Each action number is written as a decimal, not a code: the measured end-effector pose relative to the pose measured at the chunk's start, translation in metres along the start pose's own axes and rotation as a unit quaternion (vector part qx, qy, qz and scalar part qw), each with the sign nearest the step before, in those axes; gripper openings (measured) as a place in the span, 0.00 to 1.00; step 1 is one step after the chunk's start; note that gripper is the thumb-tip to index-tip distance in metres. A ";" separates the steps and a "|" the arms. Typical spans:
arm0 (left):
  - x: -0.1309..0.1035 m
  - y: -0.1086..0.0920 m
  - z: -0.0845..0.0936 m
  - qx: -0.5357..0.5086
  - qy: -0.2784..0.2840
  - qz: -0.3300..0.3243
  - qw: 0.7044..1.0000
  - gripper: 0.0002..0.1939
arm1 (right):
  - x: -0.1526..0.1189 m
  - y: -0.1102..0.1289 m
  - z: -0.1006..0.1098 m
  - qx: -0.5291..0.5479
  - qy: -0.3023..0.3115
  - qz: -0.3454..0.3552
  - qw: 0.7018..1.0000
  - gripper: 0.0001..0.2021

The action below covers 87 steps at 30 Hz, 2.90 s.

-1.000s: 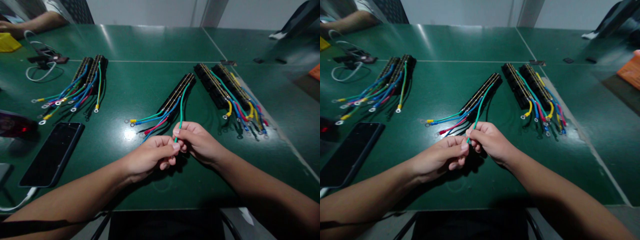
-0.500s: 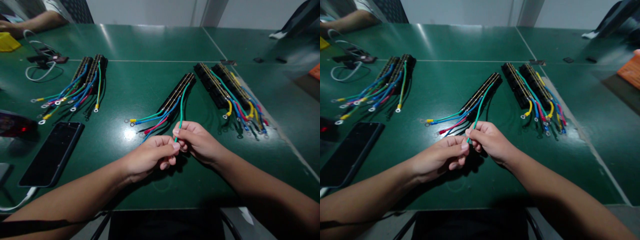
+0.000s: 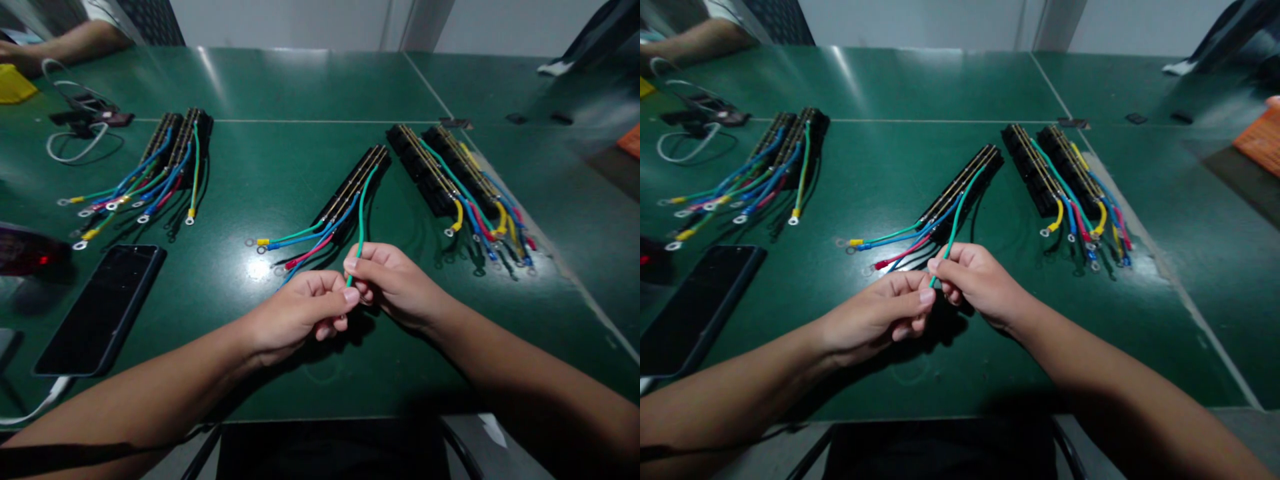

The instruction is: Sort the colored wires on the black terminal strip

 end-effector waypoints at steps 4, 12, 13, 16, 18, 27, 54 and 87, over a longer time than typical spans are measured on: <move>0.001 0.002 -0.003 -0.036 0.040 0.005 0.999 0.14 | 0.000 0.000 0.000 -0.021 0.011 0.005 1.000 0.13; 0.001 0.003 -0.004 -0.051 0.065 0.006 0.997 0.13 | 0.000 0.001 0.000 -0.031 0.021 0.007 0.999 0.14; 0.001 0.002 -0.004 -0.054 0.071 0.005 0.996 0.14 | 0.000 0.001 -0.001 -0.031 0.024 0.009 0.999 0.14; 0.001 0.002 -0.005 -0.053 0.081 0.004 0.995 0.14 | 0.000 0.002 -0.002 -0.026 0.030 0.012 0.999 0.13; 0.002 0.002 -0.005 -0.050 0.086 0.004 0.995 0.14 | -0.001 0.001 -0.002 -0.022 0.031 0.010 0.999 0.13; 0.003 0.004 -0.003 -0.052 0.085 0.022 0.995 0.13 | 0.001 0.001 0.000 -0.012 0.018 0.011 1.000 0.13; 0.005 0.003 -0.005 -0.076 0.094 0.035 0.992 0.16 | 0.000 -0.001 0.002 -0.014 0.010 0.013 1.000 0.14; 0.008 0.007 -0.001 -0.058 0.099 0.052 0.992 0.18 | -0.002 0.001 0.002 -0.031 0.021 0.016 0.999 0.13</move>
Point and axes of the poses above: each hand's wrist, its own x-axis towards the middle knuckle, its own z-axis out of the back of the hand, y = z × x, the point moved 7 cm from there along x, towards the middle knuckle, and after that the axes turned 4 degrees about -x, right-handed, at the moved point
